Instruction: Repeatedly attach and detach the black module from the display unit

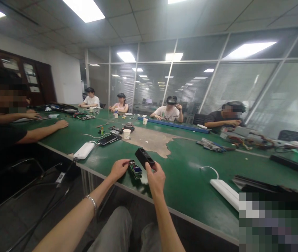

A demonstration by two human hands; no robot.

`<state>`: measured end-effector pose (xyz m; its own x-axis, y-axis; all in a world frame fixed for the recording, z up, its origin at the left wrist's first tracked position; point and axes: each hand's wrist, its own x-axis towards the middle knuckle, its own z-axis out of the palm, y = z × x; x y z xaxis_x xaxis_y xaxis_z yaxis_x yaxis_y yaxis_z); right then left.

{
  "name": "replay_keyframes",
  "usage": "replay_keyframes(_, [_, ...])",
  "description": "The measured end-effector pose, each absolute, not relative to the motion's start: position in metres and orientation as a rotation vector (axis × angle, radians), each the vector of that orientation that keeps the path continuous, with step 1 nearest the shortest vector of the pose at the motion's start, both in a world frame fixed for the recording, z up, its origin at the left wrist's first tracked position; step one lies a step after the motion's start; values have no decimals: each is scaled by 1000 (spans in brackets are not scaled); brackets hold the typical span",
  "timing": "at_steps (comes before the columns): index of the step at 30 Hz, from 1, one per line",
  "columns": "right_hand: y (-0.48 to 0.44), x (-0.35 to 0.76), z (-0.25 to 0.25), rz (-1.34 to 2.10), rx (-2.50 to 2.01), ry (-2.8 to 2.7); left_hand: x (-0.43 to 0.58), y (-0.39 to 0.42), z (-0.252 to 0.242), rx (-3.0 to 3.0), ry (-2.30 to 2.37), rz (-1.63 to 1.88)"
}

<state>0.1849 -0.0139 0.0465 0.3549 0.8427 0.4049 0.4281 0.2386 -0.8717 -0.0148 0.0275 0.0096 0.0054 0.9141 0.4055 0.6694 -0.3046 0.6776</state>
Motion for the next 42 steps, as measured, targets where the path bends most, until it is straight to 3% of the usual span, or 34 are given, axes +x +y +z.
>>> replay_keyframes(25, [-31, 151, 52, 172, -1608, -1618, -18, 24, 11, 1967, 1632, 1252])
replay_keyframes(42, [-35, 148, 12, 20, -1628, -1738, -19, 31, 5, 1988, 1607, 1285])
